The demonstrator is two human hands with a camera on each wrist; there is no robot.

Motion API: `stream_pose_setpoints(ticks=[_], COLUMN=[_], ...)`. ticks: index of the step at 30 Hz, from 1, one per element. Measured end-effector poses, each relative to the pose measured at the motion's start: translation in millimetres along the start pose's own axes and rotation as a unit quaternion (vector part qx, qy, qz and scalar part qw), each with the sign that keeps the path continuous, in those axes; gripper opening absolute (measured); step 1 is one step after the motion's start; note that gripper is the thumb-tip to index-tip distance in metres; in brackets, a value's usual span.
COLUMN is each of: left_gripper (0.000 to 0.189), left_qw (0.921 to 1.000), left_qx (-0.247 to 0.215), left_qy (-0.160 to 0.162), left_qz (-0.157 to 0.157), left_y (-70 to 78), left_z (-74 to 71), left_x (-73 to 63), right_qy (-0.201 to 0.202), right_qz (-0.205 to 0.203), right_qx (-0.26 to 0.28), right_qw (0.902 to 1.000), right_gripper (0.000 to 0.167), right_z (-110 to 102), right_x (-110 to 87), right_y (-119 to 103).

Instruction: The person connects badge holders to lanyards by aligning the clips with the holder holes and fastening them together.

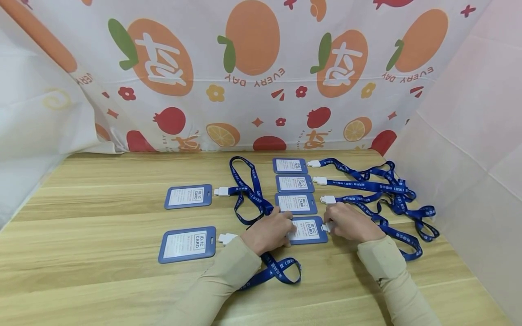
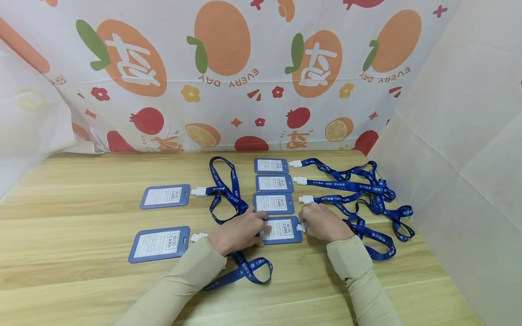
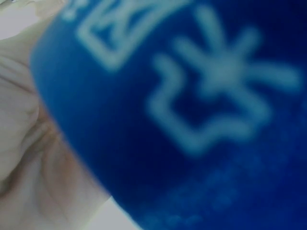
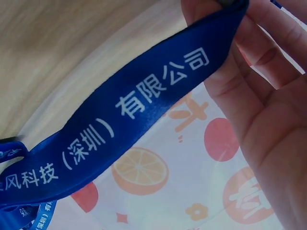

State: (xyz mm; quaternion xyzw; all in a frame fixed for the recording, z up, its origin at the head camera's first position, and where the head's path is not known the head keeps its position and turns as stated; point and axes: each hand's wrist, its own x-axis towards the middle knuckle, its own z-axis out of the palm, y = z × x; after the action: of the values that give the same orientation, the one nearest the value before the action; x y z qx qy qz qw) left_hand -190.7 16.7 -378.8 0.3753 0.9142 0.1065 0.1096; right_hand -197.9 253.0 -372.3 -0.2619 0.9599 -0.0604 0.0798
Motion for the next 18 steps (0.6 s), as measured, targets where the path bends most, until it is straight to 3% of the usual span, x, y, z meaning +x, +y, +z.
stream_pose_setpoints(ticks=[18], left_gripper=[0.026], left_qw=[1.0000], left_qx=[0.000], left_qy=[0.000], left_qz=[0.001], left_y=[0.6], left_z=[-0.7], left_x=[-0.4], right_qy=[-0.009], right_qz=[0.013], right_qx=[0.007], right_qw=[0.9999], right_gripper=[0.021], right_z=[-0.6], right_x=[0.3], right_y=[-0.4])
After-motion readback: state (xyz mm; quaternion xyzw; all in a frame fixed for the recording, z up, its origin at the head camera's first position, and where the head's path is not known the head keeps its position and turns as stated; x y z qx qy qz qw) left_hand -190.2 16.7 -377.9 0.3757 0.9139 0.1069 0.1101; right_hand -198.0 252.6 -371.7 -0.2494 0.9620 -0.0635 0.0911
